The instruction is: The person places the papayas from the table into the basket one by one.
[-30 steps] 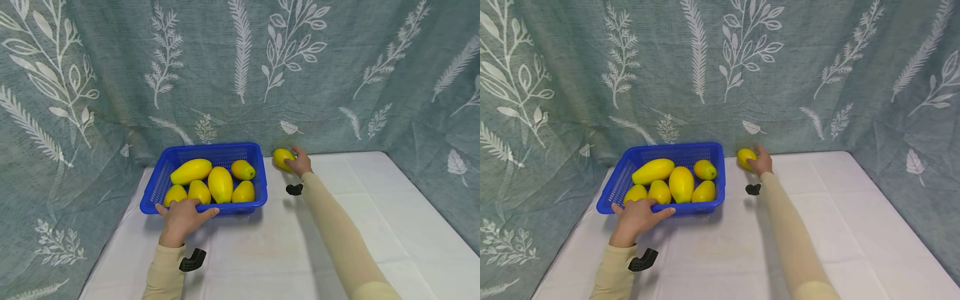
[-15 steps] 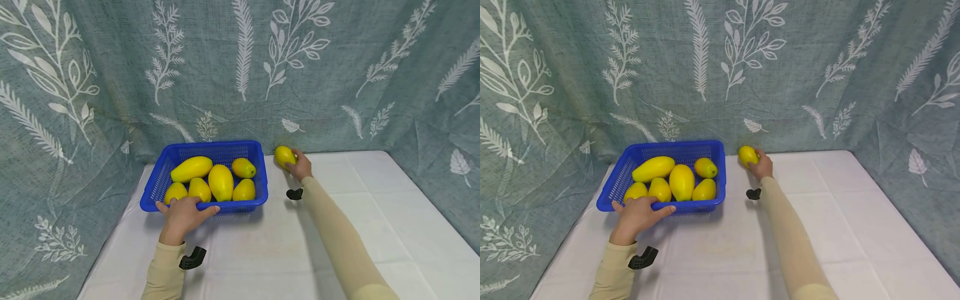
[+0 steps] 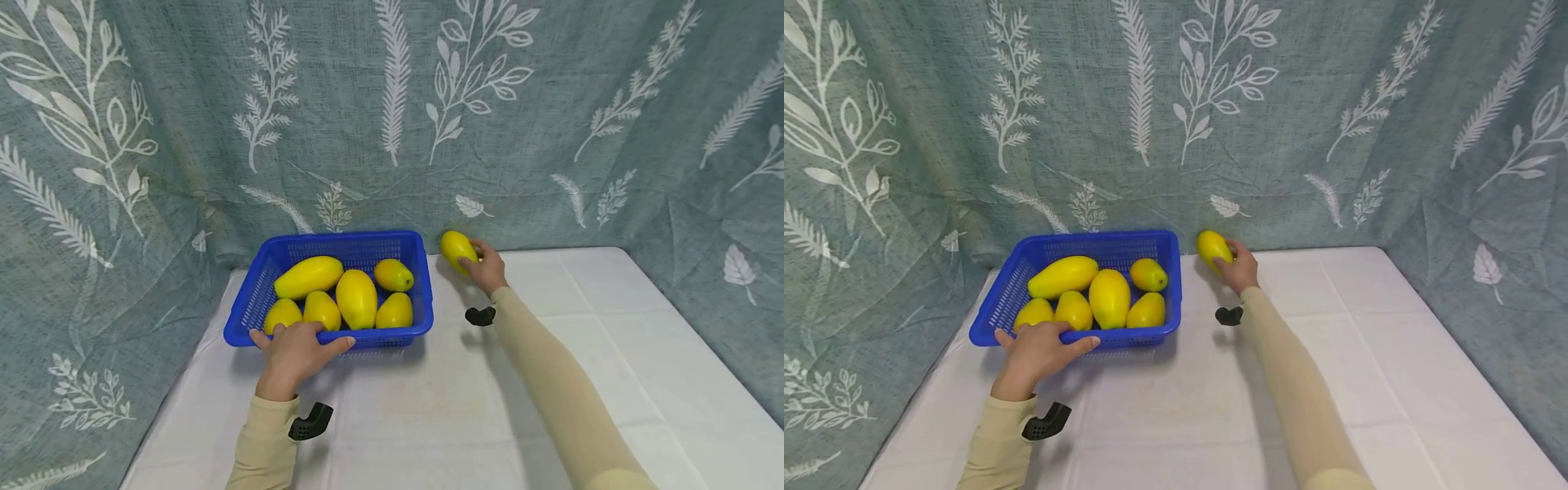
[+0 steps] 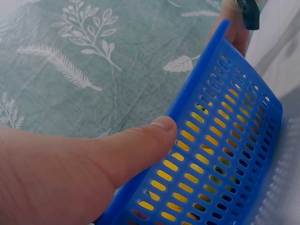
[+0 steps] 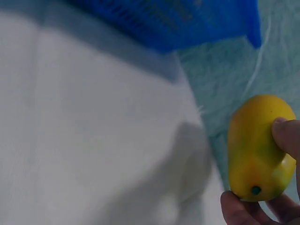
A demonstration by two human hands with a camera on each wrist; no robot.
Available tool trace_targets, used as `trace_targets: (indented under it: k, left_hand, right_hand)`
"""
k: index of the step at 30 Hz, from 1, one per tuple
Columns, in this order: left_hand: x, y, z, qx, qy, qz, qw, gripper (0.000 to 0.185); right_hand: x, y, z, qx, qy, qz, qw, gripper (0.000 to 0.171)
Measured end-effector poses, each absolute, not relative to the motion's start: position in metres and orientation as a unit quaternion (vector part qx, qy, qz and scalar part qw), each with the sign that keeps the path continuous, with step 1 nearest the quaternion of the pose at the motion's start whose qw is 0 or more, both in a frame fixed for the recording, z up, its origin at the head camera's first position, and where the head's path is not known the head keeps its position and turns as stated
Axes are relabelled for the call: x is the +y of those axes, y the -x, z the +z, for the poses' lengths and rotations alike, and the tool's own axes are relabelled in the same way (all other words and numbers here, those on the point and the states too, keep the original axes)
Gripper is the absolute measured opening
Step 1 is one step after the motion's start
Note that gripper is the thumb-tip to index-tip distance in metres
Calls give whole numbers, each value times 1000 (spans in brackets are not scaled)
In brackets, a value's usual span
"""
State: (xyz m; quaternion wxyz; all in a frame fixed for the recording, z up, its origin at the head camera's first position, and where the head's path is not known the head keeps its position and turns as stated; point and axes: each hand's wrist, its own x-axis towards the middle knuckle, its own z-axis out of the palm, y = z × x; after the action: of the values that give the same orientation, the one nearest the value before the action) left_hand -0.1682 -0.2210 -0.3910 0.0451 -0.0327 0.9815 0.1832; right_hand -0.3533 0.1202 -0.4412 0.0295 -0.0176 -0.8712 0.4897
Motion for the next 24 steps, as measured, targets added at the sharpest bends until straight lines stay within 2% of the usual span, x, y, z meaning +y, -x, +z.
trace_targets:
  k: [11, 24]
  left_hand:
    - [-224, 169, -388, 983, 32, 176, 49, 72]
    - [-220, 170, -388, 983, 27, 177, 48, 76]
  right_hand:
    - [91, 356, -390, -762, 21, 647, -6, 62]
    - [69, 335, -359, -716, -10, 695, -60, 59]
